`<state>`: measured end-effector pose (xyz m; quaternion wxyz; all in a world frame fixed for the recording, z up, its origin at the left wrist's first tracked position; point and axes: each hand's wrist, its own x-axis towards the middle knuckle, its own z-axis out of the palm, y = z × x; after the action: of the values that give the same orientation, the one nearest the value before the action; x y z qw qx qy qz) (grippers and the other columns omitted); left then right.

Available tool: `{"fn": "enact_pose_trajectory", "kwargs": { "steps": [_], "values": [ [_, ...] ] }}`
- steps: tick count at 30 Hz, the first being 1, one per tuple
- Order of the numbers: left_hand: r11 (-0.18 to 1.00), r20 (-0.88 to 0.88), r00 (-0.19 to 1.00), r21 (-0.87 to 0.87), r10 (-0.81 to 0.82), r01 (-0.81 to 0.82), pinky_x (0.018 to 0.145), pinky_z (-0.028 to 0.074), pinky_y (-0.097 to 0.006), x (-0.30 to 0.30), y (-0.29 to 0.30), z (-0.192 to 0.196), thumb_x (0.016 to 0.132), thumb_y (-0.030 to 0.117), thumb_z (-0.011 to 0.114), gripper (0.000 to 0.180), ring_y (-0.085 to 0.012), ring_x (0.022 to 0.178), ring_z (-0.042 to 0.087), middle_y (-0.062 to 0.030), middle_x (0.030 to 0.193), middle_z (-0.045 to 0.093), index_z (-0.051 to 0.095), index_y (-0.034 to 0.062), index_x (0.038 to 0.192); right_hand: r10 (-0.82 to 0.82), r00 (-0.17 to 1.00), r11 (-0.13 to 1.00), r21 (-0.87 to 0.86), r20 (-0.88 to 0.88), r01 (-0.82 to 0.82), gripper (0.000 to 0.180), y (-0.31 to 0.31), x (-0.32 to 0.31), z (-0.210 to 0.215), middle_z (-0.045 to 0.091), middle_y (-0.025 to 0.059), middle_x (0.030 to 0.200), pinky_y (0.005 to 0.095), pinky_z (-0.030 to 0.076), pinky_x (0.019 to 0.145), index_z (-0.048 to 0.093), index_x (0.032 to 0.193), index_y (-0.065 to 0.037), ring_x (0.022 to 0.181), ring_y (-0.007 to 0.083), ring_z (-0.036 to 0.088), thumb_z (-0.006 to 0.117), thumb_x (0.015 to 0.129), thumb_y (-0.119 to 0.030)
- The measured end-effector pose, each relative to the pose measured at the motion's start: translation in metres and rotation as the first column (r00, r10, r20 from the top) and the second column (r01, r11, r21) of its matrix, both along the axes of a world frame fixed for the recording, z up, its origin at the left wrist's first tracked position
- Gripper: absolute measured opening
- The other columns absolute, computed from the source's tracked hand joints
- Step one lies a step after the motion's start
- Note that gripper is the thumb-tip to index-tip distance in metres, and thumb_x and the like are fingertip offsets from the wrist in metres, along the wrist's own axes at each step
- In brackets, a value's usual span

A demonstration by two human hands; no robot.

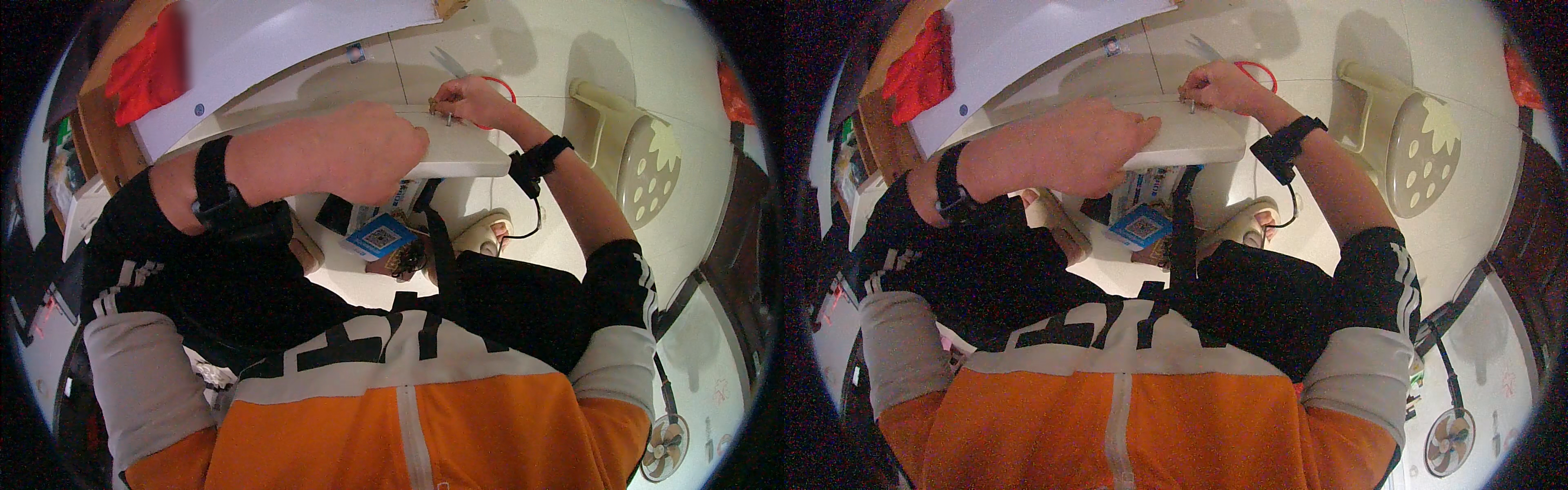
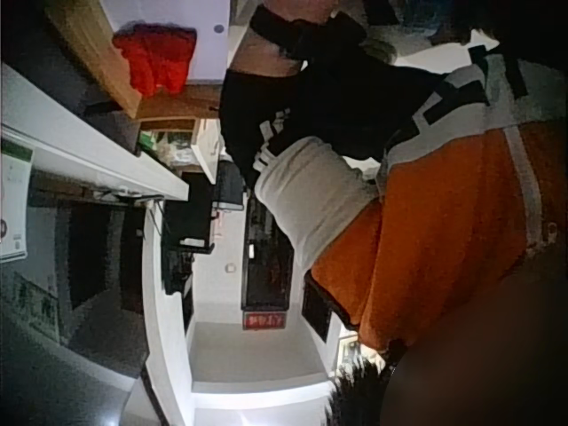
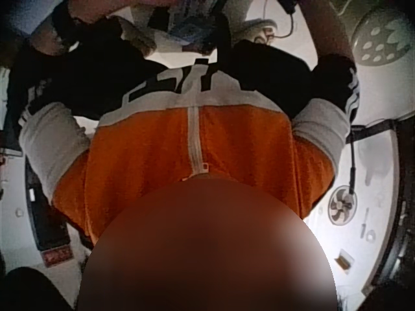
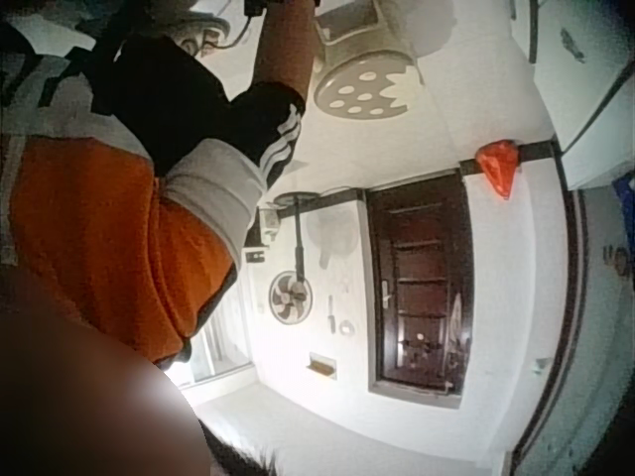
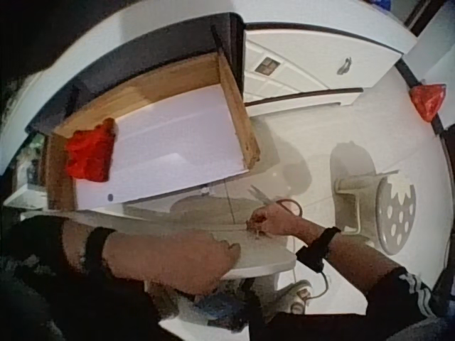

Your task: The person assembles a white furniture piece by inserting wooden dowels and screws into pre-drilled holes. They use a screwdriver to tighten the screws and a pair of scissors to cut a small piece of wood. The person works on the floor, surrounded by various tools and materials.

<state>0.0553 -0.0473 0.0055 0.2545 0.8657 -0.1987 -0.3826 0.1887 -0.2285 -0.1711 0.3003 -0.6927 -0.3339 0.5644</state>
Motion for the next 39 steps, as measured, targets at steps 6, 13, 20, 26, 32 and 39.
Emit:
{"fn": "enact_pose_trajectory", "kwargs": {
  "steps": [6,13,20,26,32,39],
  "values": [
    [1.000,0.004,1.000,-0.015,0.012,-0.012,0.070,0.052,-0.051,-0.001,0.001,0.001,0.068,0.007,0.066,0.035,-0.0454,0.077,0.063,-0.0261,0.081,0.064,0.052,-0.0061,0.097,0.079,0.950,0.971,0.194,0.302,-0.142,0.020,0.006,-0.002,-0.002,0.069,0.0120,0.079,0.0351,0.052,0.065,0.068,0.090,-0.002,0.068,0.0241,0.066,0.064,0.080,-0.019],
    [1.000,-0.011,1.000,-0.018,0.001,-0.001,0.069,0.052,-0.051,0.000,0.000,0.001,0.068,0.008,0.067,0.034,-0.0449,0.076,0.064,-0.0260,0.081,0.064,0.051,-0.0058,0.095,0.047,0.948,0.986,0.139,0.315,-0.095,0.020,0.004,-0.005,0.003,0.069,0.0101,0.080,0.0329,0.052,0.066,0.068,0.089,-0.002,0.069,0.0209,0.065,0.065,0.077,-0.018],
    [1.000,-0.048,0.998,0.004,-0.027,0.027,0.068,0.052,-0.051,0.000,-0.001,0.002,0.067,0.007,0.066,0.035,-0.0451,0.075,0.064,-0.0259,0.079,0.063,0.050,-0.0071,0.095,-0.060,0.983,0.993,-0.110,-0.174,0.041,0.015,0.009,0.007,-0.002,0.064,0.0023,0.073,0.0272,0.049,0.062,0.068,0.089,-0.002,0.068,0.0102,0.058,0.064,0.081,-0.015],
    [0.999,-0.019,0.999,0.005,-0.044,0.044,0.066,0.052,-0.050,-0.001,-0.001,0.001,0.067,0.006,0.066,0.037,-0.0454,0.073,0.063,-0.0265,0.077,0.062,0.050,-0.0085,0.097,0.000,0.999,1.000,-0.006,0.034,0.001,0.018,0.014,-0.003,-0.021,0.058,0.0004,0.068,0.0252,0.043,0.055,0.061,0.079,-0.002,0.063,0.0092,0.052,0.065,0.085,-0.019],
    [0.998,-0.005,0.998,-0.008,-0.056,0.056,0.068,0.052,-0.050,-0.002,-0.002,0.000,0.067,0.007,0.066,0.034,-0.0442,0.075,0.064,-0.0262,0.077,0.062,0.050,-0.0065,0.094,-0.250,0.962,0.962,0.084,-0.106,0.259,0.018,-0.012,0.015,-0.027,0.054,0.0009,0.068,0.0209,0.042,0.054,0.061,0.089,-0.003,0.067,0.0077,0.053,0.064,0.087,-0.020],
    [0.997,0.039,0.999,-0.077,-0.027,0.030,0.066,0.052,-0.050,-0.005,0.002,-0.002,0.067,0.006,0.068,0.036,-0.0442,0.075,0.064,-0.0261,0.079,0.062,0.049,-0.0068,0.094,0.094,0.980,0.958,0.251,0.177,-0.137,0.015,0.006,0.005,-0.007,0.065,0.0055,0.076,0.0312,0.050,0.062,0.065,0.091,-0.003,0.069,0.0161,0.061,0.064,0.085,-0.017]
  ]
}}
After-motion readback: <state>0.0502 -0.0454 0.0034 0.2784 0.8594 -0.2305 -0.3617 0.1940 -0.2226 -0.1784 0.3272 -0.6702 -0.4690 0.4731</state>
